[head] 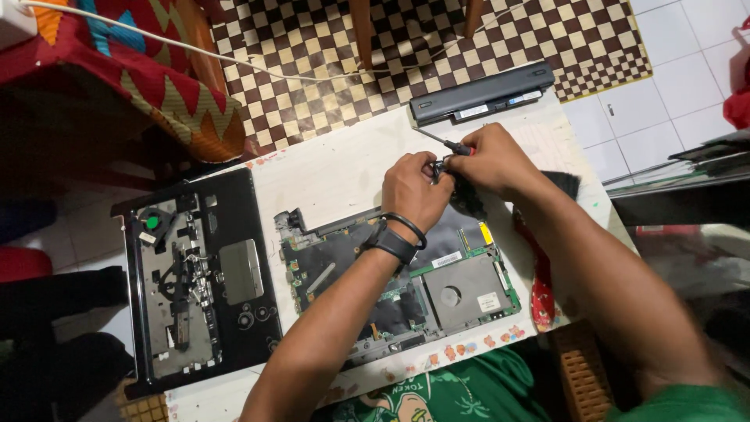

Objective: Repairing a laptop by unscrewing and removing internal components

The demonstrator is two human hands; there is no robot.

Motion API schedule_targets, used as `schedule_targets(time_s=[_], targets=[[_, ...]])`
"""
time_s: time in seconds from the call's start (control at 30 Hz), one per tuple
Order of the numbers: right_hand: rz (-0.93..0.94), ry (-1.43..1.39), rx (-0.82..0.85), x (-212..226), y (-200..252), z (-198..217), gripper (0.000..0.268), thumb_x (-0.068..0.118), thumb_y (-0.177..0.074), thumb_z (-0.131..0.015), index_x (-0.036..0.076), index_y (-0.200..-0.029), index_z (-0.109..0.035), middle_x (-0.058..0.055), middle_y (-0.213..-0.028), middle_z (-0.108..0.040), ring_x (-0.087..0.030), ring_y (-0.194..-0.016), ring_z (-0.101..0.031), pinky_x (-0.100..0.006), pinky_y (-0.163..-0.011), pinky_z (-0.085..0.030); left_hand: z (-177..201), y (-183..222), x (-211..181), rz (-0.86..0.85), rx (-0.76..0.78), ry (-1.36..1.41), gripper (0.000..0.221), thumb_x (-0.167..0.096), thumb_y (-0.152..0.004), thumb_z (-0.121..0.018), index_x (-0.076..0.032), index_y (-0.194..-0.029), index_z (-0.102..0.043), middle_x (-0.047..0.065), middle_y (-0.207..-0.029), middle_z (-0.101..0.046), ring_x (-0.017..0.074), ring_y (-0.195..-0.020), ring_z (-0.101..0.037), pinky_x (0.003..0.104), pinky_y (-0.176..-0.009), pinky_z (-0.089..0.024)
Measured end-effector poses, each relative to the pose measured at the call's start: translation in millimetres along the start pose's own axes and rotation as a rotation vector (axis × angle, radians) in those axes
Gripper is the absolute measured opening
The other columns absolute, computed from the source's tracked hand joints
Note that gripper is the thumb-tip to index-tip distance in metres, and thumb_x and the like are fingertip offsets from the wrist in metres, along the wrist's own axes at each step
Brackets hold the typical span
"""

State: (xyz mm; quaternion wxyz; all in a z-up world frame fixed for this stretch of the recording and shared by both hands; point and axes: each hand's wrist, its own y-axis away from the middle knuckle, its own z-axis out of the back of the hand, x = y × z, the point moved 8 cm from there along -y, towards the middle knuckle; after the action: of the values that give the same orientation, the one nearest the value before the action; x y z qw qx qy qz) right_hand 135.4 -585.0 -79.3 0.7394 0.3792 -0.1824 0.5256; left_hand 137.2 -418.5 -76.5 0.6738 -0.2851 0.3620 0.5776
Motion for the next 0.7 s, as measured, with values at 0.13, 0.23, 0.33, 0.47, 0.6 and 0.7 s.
schedule_targets(time_s=[0.13, 0.23, 0.33, 0.47, 0.6, 0.7], targets=[[0.0, -0.038, -0.013, 7.9, 9.1, 4.1, 0.019, 0.022, -0.078, -0.074, 0.003, -0.074, -0.076, -0.011, -0.055, -0.055, -0.029, -0.064, -0.062, -0.037, -0.064, -0.049, 0.2, -1.3, -5.0, -0.007, -0.008, -0.005, 0.031, -0.022, -0.071, -0.073, -0.01, -0.099, -0.076, 0.004, -0.08, -0.068, 0.0247, -0.08, -0.075, 0.037, -0.073, -0.063], [0.016, -0.048, -0.025, 2.5, 8.1, 2.0, 0.019, 0.021, -0.079, -0.074, 0.002, -0.075, -0.076, -0.013, -0.054, -0.056, -0.029, -0.064, -0.062, -0.037, -0.064, -0.049, 2.1, 0.4, -3.7, 0.032, -0.009, -0.036, 0.03, -0.023, -0.071, -0.072, -0.012, -0.098, -0.077, 0.003, -0.08, -0.068, 0.0239, -0.081, -0.075, 0.035, -0.073, -0.063], [0.058, -0.057, -0.041, -2.7, 6.3, 0.4, 0.017, 0.021, -0.077, -0.075, 0.005, -0.075, -0.075, -0.01, -0.053, -0.055, -0.026, -0.061, -0.061, -0.034, -0.062, -0.048, -1.6, 1.9, -2.1, 0.051, 0.017, -0.012, 0.031, -0.022, -0.072, -0.07, -0.011, -0.101, -0.075, 0.003, -0.085, -0.069, 0.0233, -0.081, -0.075, 0.035, -0.073, -0.063], [0.08, -0.061, -0.041, 0.3, 10.6, 2.5, 0.016, 0.019, -0.079, -0.075, 0.003, -0.078, -0.076, -0.013, -0.055, -0.058, -0.028, -0.063, -0.063, -0.036, -0.065, -0.049, 1.4, 6.3, -7.6, 0.057, 0.041, -0.024, 0.036, -0.025, -0.075, -0.07, -0.01, -0.108, -0.069, 0.005, -0.094, -0.067, 0.0258, -0.088, -0.075, 0.038, -0.078, -0.063], [0.097, -0.079, -0.027, 9.2, 16.8, 8.1, 0.018, 0.021, -0.078, -0.078, 0.003, -0.082, -0.077, -0.015, -0.057, -0.06, -0.03, -0.067, -0.063, -0.038, -0.067, -0.05, -1.4, 5.6, -6.0, 0.037, 0.089, -0.024, 0.04, -0.026, -0.078, -0.071, -0.007, -0.112, -0.067, 0.006, -0.097, -0.065, 0.027, -0.09, -0.075, 0.038, -0.079, -0.063], [0.153, -0.171, -0.056, 24.3, 33.4, 30.5, 0.017, 0.018, -0.08, -0.081, 0.005, -0.09, -0.079, -0.007, -0.06, -0.056, -0.018, -0.061, -0.05, -0.028, -0.062, -0.041, 1.5, 6.8, -10.8, 0.016, 0.089, -0.02, 0.038, -0.025, -0.079, -0.073, -0.007, -0.112, -0.067, 0.004, -0.093, -0.063, 0.0262, -0.088, -0.075, 0.037, -0.077, -0.062]])
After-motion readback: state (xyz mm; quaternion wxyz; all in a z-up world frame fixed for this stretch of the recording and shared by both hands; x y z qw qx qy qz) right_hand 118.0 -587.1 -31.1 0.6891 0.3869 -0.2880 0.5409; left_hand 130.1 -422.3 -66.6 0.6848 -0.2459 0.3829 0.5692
